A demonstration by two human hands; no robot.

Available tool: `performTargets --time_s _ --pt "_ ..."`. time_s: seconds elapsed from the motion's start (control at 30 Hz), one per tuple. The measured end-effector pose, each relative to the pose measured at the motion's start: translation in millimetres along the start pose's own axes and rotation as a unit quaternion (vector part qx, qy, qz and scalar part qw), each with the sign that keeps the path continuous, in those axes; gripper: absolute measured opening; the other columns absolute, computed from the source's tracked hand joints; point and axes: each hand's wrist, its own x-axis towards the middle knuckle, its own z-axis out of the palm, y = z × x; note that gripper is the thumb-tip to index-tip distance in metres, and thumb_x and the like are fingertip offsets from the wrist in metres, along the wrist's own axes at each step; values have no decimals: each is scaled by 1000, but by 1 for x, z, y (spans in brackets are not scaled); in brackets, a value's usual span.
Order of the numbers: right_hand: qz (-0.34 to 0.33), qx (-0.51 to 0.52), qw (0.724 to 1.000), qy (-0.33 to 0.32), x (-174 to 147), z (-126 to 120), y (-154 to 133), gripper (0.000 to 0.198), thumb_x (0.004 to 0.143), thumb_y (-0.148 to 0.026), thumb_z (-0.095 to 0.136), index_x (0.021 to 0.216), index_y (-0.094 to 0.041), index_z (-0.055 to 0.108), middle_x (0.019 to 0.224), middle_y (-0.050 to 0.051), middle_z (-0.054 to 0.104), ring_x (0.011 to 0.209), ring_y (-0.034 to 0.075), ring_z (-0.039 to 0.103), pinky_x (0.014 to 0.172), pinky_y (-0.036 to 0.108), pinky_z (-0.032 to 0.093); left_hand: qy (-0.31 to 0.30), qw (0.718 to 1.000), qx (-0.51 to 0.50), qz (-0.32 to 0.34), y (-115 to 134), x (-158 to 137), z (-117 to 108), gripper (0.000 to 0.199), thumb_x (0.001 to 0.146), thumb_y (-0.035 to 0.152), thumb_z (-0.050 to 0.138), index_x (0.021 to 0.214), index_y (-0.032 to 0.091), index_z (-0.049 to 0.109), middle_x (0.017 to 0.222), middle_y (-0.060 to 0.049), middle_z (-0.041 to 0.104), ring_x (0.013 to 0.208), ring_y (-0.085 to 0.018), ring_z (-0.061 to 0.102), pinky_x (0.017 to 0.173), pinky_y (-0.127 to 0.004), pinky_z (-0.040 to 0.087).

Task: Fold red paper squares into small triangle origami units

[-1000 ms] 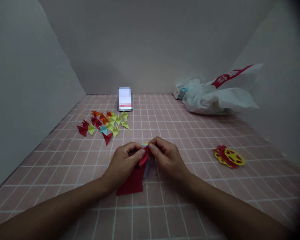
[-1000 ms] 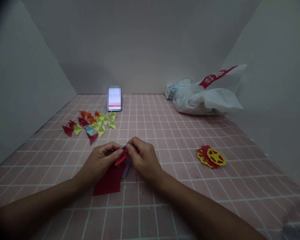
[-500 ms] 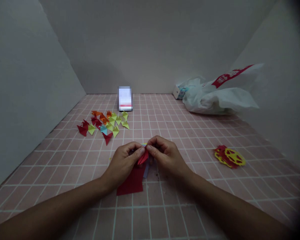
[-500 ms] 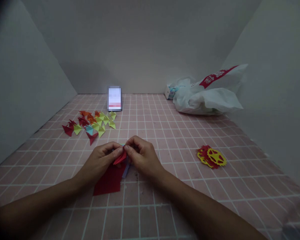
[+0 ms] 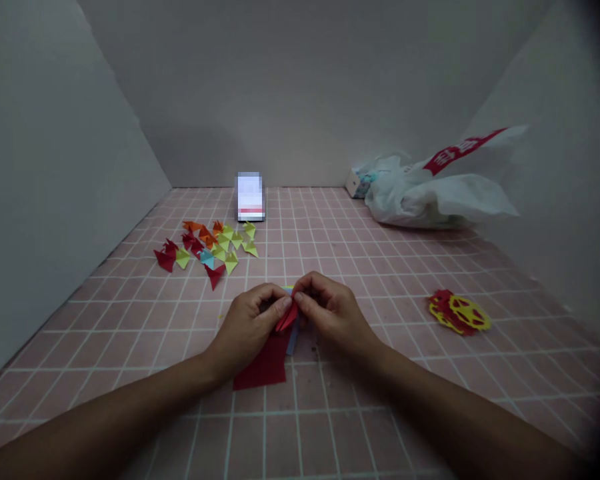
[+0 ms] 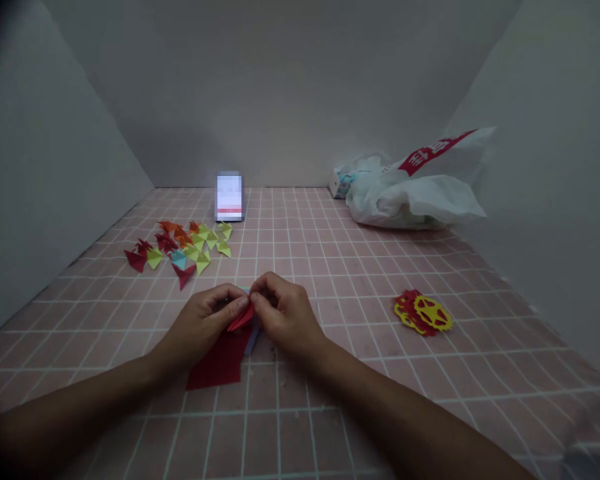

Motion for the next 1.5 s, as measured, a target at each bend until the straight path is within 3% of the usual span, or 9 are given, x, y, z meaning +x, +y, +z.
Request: performTargets --time_s 0.3,0.57,0.83,1.1,1.3,1.5 --pt "7 26 999 -25 1 -1 0 14 92 -26 52 80 -19 56 63 -3 55 56 11 52 55 24 42 -3 1000 5 3 -2 0 0 22 89 33 54 78 17 64 70 0 60 66 -14 52 64 -25 41" --pt "-33 -73 997 9 -1 -1 -4 16 88 -18 55 72 -18 55 63 -3 54 58 11 49 55 24 39 -7 1000 -8 10 -2 1 1 15 86 28 58 84 17 67 78 -2 64 72 -15 57 65 -25 44" --pt "-52 -107 991 54 -1 -1 -4 15 90 -21 52 75 -19 56 62 -1 56 57 13 52 54 25 40 2 997 -73 -23 -2 0 3 12 83 28 63 89 17 64 67 3 59 57 -11 54 54 -22 43" --pt "-47 -105 992 51 -1 0 -2 12 88 -22 56 76 -19 56 64 -1 57 57 13 53 54 25 41 92 994 -17 59 -6 3 -2 13 86 27 61 96 19 63 86 -2 65 78 -16 62 70 -26 49" --pt "-44 -93 992 72 -3 3 -2 15 88 -22 56 73 -19 54 64 -1 56 57 13 53 53 25 40 69 995 21 65 -4 1 -2 24 83 28 65 105 20 59 86 -1 63 77 -15 61 69 -26 49" --pt "-64 -95 991 67 -5 4 -2 13 89 -20 55 76 -19 56 67 0 57 60 13 53 55 26 39 81 993 38 79 -11 1 0 19 86 22 60 104 20 60 91 -4 67 81 -17 65 72 -29 51"
